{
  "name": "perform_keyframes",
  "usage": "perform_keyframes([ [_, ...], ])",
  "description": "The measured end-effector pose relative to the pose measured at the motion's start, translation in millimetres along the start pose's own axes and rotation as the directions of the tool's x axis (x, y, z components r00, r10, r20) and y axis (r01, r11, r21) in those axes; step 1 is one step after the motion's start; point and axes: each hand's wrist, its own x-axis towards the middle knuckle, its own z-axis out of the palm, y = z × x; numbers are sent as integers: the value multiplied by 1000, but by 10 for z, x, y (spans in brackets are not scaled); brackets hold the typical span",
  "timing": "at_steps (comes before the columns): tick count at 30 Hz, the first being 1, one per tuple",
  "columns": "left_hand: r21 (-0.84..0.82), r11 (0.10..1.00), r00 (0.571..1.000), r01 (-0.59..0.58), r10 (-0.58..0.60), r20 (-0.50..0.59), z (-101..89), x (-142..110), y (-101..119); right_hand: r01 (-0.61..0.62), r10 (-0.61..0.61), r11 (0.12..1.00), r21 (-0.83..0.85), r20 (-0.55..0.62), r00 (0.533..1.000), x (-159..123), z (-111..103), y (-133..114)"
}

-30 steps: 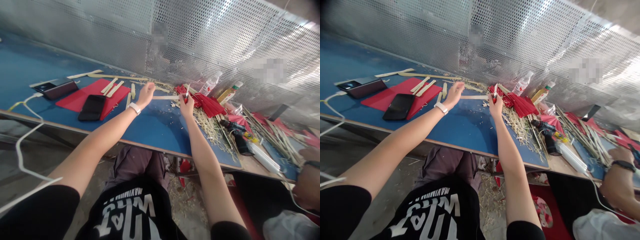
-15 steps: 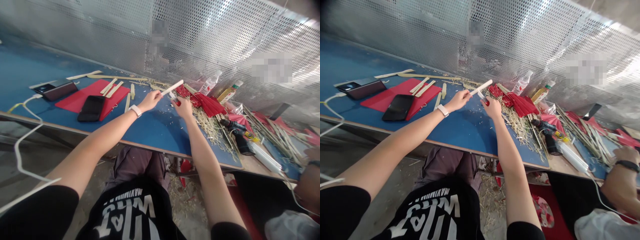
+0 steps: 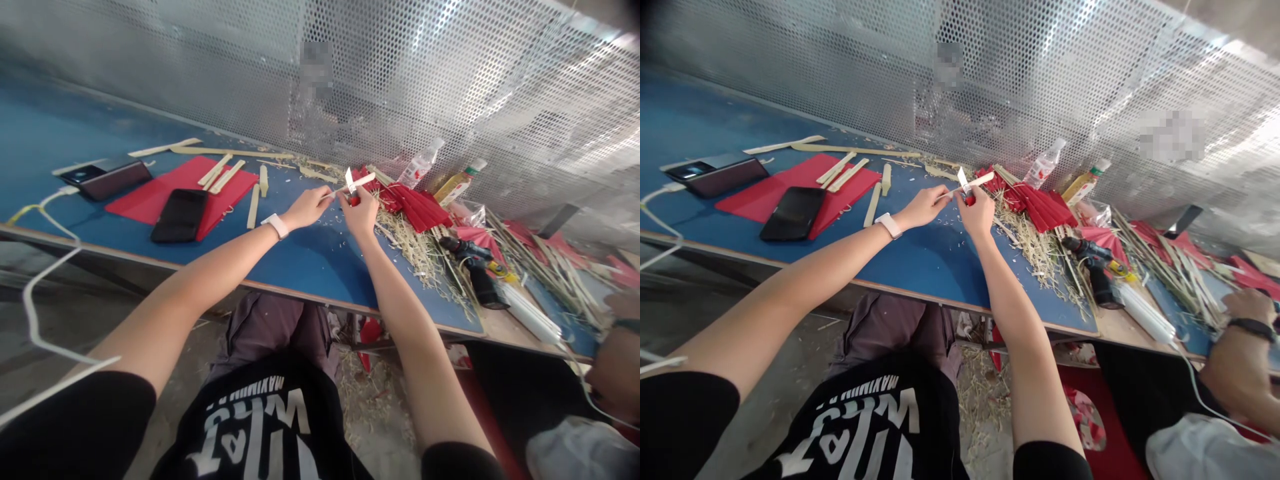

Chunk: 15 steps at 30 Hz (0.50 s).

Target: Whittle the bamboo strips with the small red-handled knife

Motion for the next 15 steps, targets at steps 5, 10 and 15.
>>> perform_keyframes([
  [5,12,1000,1000,18,-18,15,18,-24,62,32,-33,999,-32,-23,999,-1,29,48],
  [10,23,1000,1000,11,-12,6,23,-17,42,55,-56,996,-68,-18,998,25,39,100],
  [15,-158,984,997,83,-83,2,44,10,7,-20,18,998,-56,-30,999,65,4,112],
])
